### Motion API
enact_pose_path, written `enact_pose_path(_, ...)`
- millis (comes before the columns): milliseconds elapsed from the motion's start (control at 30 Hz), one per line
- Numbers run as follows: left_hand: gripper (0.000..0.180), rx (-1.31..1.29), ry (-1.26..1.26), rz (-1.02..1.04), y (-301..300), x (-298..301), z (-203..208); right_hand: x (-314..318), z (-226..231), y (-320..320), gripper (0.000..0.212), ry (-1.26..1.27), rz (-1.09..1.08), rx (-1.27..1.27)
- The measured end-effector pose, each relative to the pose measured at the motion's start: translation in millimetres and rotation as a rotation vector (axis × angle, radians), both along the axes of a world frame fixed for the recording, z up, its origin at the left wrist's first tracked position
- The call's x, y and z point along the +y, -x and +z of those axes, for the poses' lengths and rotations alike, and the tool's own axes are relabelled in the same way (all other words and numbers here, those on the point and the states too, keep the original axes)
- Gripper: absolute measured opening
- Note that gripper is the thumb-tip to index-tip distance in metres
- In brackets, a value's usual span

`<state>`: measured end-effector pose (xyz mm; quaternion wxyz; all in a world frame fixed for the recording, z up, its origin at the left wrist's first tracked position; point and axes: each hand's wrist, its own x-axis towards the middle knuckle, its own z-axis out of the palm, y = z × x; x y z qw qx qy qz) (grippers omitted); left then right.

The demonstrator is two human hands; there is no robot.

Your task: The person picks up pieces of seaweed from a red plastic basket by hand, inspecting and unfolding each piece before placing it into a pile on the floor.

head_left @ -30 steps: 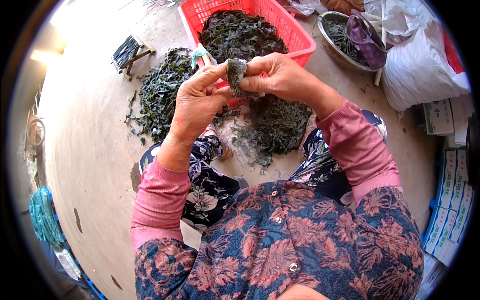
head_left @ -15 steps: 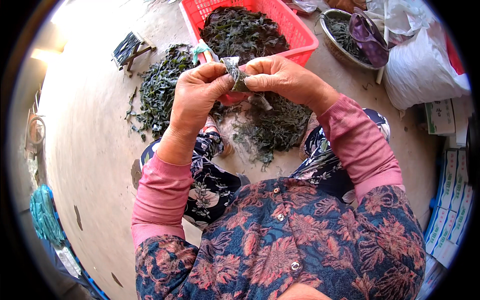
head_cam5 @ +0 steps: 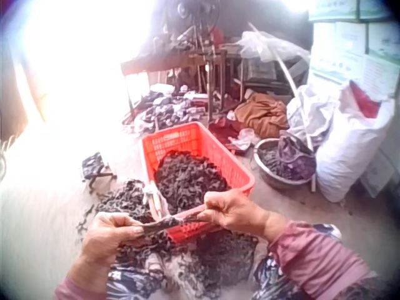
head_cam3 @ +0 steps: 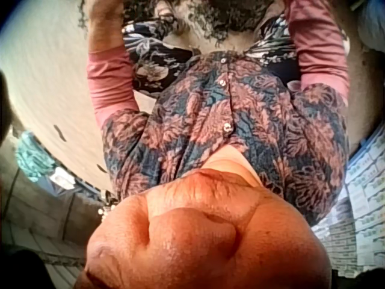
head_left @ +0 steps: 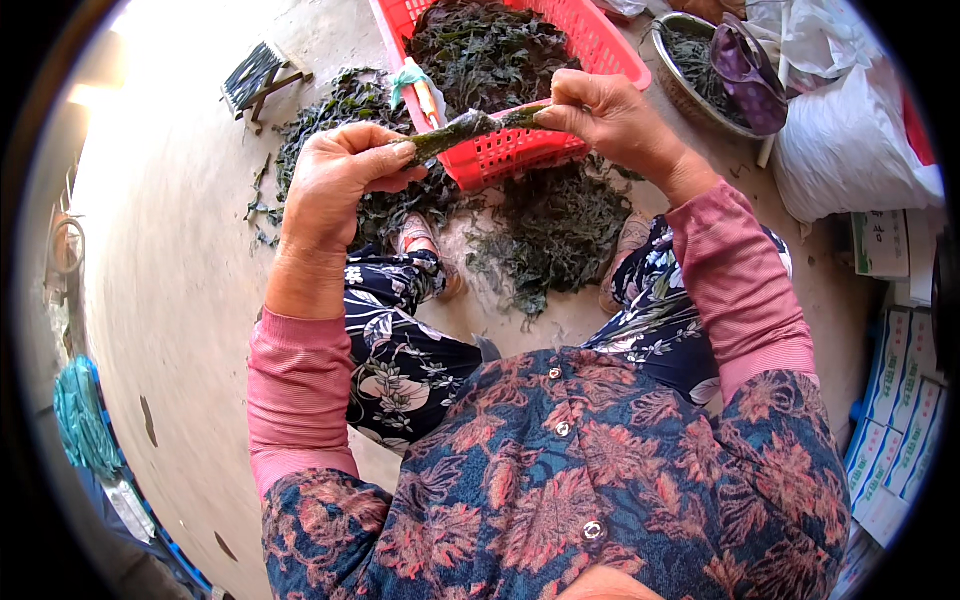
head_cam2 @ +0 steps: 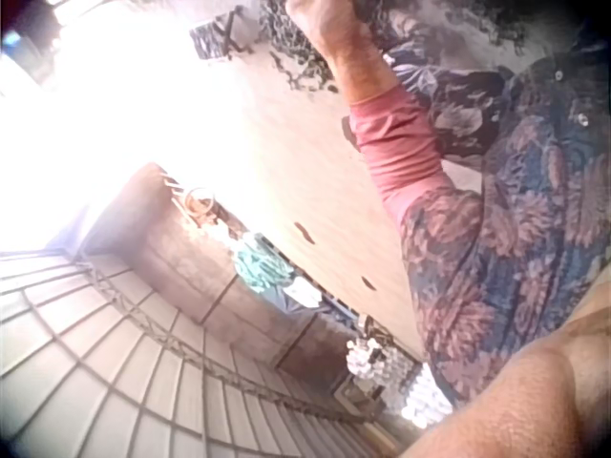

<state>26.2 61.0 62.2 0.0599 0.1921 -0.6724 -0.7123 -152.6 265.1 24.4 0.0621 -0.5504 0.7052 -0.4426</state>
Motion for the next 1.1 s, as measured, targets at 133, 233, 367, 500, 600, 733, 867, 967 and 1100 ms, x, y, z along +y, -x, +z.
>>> enact_pose_path(133, 0.008, -0.095, 0.085, 0.019, -8.2, -17.2, -14.9, -13.7, -6.0, -6.0, 0.027, -0.089, -0.102, 0.190)
enact_pose_path(233, 0.008, -0.207, 0.246, 0.070, -8.3, -32.7, -25.7, -33.2, -17.4, -15.4, 0.020, -0.112, -0.102, 0.251)
enact_pose_path(367, 0.007, -0.265, 0.455, 0.274, 1.0, -51.8, -45.2, -61.5, -31.3, -22.6, 0.011, -0.134, -0.129, 0.421)
enact_pose_path(500, 0.011, -0.498, 0.820, 0.246, 7.1, -71.0, -66.0, -81.7, -47.3, -29.8, 0.015, -0.209, -0.095, 0.568)
enact_pose_path(600, 0.011, -0.615, 0.941, 0.187, 11.9, -77.9, -71.1, -85.9, -55.2, -35.1, 0.013, -0.219, -0.069, 0.600)
enact_pose_path(733, 0.009, -0.737, 1.016, -0.010, 17.0, -74.6, -81.1, -82.4, -67.4, -32.6, 0.010, -0.291, 0.006, 0.445)
enact_pose_path(867, 0.021, -0.983, 1.384, -0.037, 6.1, -70.2, -82.7, -58.9, -63.3, -36.1, 0.010, -0.582, 0.118, 0.389)
enact_pose_path(967, 0.020, -1.016, 1.317, 0.112, -4.5, -100.2, -84.0, -42.7, -58.1, -26.6, 0.010, -0.455, 0.003, 0.118)
enact_pose_path(1100, 0.041, -0.967, 1.161, 0.138, -4.8, -107.8, -63.1, -33.4, -8.0, -10.2, 0.010, -0.142, 0.189, -0.703)
